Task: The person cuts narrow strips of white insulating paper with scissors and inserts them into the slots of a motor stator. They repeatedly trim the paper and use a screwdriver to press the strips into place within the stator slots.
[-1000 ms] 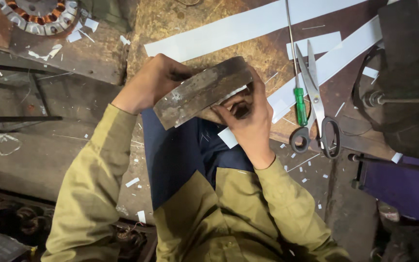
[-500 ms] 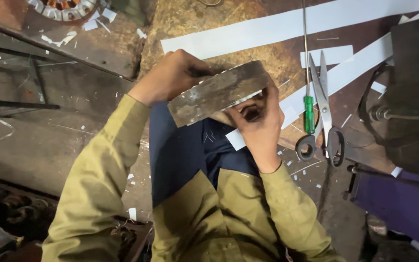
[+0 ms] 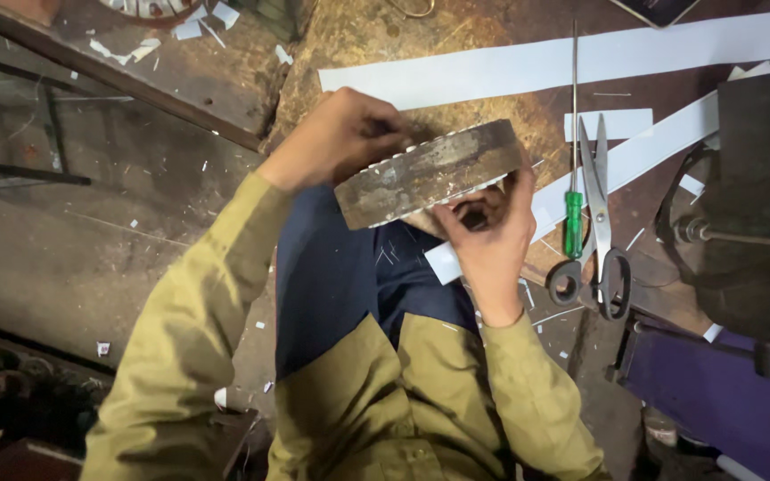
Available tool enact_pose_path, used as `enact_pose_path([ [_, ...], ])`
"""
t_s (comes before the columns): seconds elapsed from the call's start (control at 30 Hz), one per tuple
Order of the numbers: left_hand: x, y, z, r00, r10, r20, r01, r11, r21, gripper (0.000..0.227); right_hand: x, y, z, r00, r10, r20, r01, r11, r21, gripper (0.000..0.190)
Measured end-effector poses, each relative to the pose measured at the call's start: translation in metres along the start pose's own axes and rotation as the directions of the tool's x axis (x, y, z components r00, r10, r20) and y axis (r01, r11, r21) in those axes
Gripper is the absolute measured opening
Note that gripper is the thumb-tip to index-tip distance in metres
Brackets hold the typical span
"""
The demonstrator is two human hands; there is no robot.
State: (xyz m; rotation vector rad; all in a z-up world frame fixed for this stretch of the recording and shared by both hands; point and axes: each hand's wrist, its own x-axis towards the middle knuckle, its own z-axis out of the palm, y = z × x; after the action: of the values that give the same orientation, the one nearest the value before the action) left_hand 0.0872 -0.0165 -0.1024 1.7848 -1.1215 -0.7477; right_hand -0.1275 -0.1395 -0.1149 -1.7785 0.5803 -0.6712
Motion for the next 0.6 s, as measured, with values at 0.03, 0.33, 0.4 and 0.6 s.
enact_pose_path([
  [0.03, -0.003, 0.001, -0.002, 1.0, 0.021, 0.0, -0.021, 0.994, -0.108, 0.015, 0.0, -0.004, -0.001, 1.0, -0.006, -0.004, 0.006, 0.999, 0.048, 0.089],
  [0.33, -0.017, 0.013, 0.0, 0.989, 0.139, -0.05, -0.138, 0.99, 0.03, 0.018, -0.025, -0.024, -0.007, 0.987, -0.156, 0.038, 0.16, 0.936, -0.313, 0.01],
  [0.4, -0.022, 0.022, 0.003, 0.994, 0.08, -0.078, -0.078, 0.997, 0.024, 0.02, -0.019, -0.021, -0.001, 0.985, -0.17, 0.023, 0.167, 0.916, -0.365, 0.01],
  [0.6, -0.025, 0.02, 0.005, 0.986, 0.142, -0.086, -0.128, 0.98, 0.151, 0.017, -0.011, -0.012, 0.007, 0.992, -0.124, 0.008, 0.118, 0.921, -0.371, 0.015],
])
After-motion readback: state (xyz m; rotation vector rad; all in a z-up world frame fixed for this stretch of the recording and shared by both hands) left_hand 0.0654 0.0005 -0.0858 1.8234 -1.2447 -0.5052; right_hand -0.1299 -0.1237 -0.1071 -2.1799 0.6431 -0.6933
